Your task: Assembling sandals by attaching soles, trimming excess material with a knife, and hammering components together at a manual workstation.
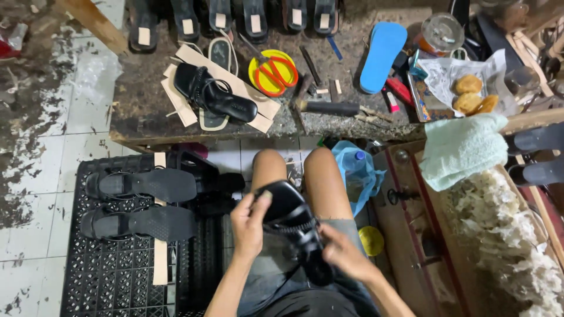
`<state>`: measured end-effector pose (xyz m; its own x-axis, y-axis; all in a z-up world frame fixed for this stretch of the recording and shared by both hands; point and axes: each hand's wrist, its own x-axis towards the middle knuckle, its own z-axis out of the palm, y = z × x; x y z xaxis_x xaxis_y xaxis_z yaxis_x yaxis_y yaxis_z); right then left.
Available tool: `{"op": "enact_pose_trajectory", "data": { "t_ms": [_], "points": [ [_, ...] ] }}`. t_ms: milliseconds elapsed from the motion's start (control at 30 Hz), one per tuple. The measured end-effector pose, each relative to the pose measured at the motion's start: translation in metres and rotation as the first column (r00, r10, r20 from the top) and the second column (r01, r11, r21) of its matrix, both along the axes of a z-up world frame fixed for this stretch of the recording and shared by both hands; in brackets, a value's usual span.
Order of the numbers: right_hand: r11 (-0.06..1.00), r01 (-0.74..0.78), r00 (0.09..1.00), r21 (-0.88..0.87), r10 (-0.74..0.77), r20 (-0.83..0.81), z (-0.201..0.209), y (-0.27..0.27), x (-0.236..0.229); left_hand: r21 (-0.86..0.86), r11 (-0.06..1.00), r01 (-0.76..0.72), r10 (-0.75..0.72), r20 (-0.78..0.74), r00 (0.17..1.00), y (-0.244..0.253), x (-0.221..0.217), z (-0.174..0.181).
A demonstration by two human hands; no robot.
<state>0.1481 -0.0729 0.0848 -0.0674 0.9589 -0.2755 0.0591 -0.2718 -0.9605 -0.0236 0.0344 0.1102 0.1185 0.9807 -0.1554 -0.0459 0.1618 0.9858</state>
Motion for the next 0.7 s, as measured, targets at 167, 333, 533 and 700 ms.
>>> {"op": "enact_pose_trajectory", "data": {
  "t_ms": [167, 333, 533, 700],
  "points": [
    [0.964, 0.255, 0.963, -0.07, -0.247, 0.112, -0.029, -0.013, -0.019, -0.648, 0.762, -0.008, 0.329, 0.376, 0.866, -0.025, -0.004, -0.065],
    [0.95, 0.306, 0.949, 0.06, -0.31, 0.057, -0.035, -0.01, -0.02, -0.193, 0.868, 0.459, -0.063, 0.872, 0.485, -0.039, -0.008, -0.063],
    [0.955, 0.279, 0.947, 0.095, -0.29, 0.137, -0.053, -0.007, -0.025, -0.383, 0.867, 0.32, -0.034, 0.594, 0.804, -0.029, 0.015, -0.088],
    [0.947, 0.321, 0.947, 0.012, -0.321, 0.012, -0.079, 0.001, -0.015, -0.574, 0.75, 0.329, 0.137, 0.622, 0.771, -0.023, 0.02, -0.157]
  ]
}}
